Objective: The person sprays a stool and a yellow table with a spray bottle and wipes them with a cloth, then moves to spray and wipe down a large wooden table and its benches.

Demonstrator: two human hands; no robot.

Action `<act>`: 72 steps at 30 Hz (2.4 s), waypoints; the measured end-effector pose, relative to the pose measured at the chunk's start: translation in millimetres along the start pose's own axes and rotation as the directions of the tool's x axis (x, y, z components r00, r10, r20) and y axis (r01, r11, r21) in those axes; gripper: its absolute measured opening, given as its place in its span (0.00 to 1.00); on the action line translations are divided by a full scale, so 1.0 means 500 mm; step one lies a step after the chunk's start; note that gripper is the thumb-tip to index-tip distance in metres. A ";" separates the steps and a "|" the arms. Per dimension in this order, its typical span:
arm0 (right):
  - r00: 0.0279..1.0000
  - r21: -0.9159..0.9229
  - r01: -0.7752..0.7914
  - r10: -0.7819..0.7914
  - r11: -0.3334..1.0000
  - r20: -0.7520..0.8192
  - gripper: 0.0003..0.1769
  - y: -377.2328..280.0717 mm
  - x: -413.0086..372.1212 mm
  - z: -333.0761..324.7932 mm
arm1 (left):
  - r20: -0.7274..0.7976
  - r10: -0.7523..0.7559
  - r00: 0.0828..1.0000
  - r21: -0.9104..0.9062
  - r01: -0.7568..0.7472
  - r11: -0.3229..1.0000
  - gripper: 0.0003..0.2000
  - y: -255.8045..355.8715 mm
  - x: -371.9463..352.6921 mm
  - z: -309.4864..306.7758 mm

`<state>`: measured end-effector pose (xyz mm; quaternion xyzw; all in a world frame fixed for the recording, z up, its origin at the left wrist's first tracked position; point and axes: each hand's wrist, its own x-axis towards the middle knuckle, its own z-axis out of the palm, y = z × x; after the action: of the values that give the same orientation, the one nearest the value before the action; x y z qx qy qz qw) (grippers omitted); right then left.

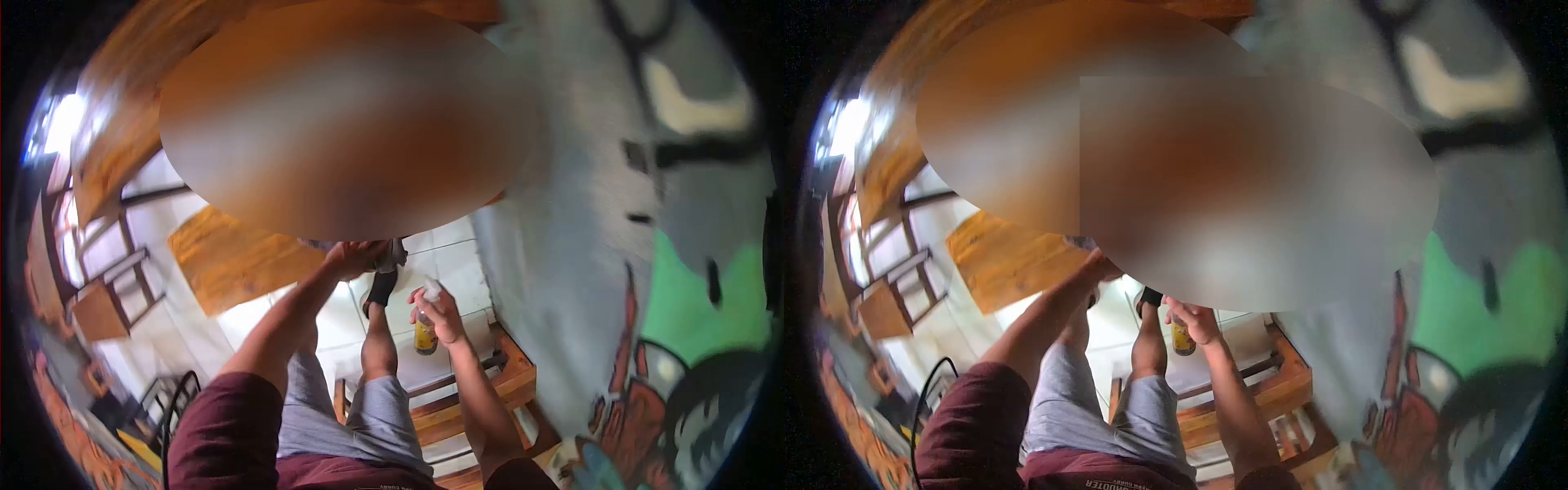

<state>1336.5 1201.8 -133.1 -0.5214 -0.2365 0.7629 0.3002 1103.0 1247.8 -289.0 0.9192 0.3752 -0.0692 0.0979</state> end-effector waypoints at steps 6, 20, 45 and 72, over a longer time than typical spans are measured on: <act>0.989 -0.004 0.140 -0.140 0.990 -0.052 0.13 -0.162 -0.187 0.040 | -0.239 0.075 0.968 -0.701 -0.225 0.676 0.21 0.104 0.042 -0.073; 0.596 0.023 0.674 -0.526 0.738 -0.606 0.11 -0.159 -0.580 0.283 | 0.229 0.013 0.973 -0.770 0.189 -0.609 0.24 -0.089 -0.062 -0.710; -0.164 -0.088 0.852 0.104 0.517 -0.981 0.23 0.413 -1.081 0.645 | 0.209 0.663 0.718 -0.959 0.283 -0.005 0.33 0.773 -0.298 -0.950; -0.410 -0.467 0.460 -0.286 0.755 -0.866 0.30 0.147 -1.167 0.214 | 0.079 0.949 0.304 -0.922 -0.341 0.186 0.13 1.055 -0.102 -0.986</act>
<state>1381.5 733.3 235.8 -0.7668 -0.0345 -0.0771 0.6363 1464.1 958.9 267.6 0.7389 -0.1821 -0.1653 0.6273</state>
